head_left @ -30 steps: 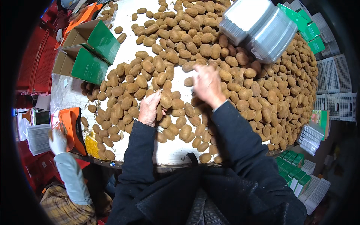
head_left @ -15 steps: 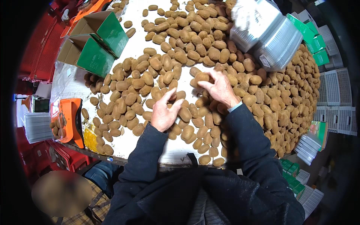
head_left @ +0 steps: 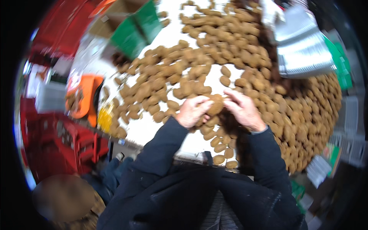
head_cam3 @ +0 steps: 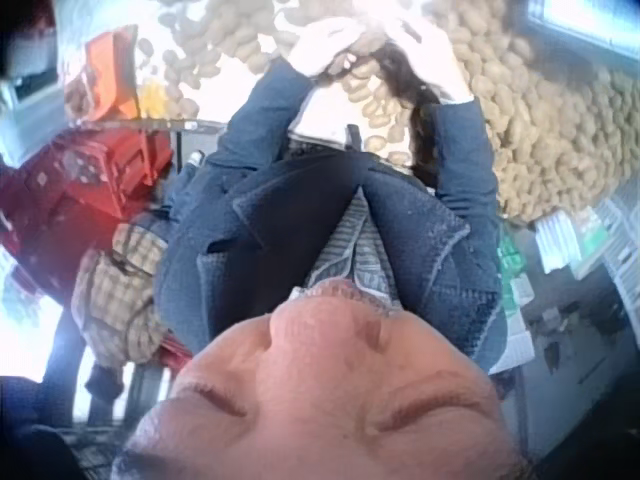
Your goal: The person picks kiwis from a large pile on a table and places them into clear plastic trays. They then retrieve a cardboard box, open it, and continue filling trays with kiwis. The filled trays are set aside on the table.
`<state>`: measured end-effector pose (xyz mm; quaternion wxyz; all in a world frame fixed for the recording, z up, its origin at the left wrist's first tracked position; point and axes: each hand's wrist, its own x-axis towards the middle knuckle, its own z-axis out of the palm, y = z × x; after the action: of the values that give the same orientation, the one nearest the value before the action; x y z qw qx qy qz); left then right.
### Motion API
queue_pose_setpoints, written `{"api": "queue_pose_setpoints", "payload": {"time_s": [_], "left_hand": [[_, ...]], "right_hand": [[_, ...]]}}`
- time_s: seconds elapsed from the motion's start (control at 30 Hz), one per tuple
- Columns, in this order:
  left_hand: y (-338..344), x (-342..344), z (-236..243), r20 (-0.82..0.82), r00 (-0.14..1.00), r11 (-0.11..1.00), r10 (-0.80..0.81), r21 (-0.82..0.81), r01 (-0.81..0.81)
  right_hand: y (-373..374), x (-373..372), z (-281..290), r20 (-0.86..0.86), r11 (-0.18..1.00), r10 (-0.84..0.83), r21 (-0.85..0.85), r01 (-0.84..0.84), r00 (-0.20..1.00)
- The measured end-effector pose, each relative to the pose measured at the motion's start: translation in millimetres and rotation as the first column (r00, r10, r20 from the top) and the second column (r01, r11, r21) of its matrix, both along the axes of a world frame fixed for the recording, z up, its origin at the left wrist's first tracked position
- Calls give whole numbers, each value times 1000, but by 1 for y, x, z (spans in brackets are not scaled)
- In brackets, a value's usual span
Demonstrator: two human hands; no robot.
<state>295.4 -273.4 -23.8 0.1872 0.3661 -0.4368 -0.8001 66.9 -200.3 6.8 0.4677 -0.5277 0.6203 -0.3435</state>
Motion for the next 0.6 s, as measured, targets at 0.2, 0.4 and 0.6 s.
{"api": "queue_pose_setpoints", "payload": {"time_s": [0.2, 0.4, 0.6], "left_hand": [[83, 60, 6, -79, 975, 978, 208, 30, -207], [229, 130, -15, 151, 681, 672, 716, 112, -732], [390, 189, -94, 653, 142, 119, 744, 80, -990]], "right_hand": [[5, 12, 2, 204, 986, -118, 136, 91, 972], [16, 29, -6, 169, 972, 197, 95, -215, 966], [21, 59, -6, 122, 913, 384, 96, -396, 915]]}}
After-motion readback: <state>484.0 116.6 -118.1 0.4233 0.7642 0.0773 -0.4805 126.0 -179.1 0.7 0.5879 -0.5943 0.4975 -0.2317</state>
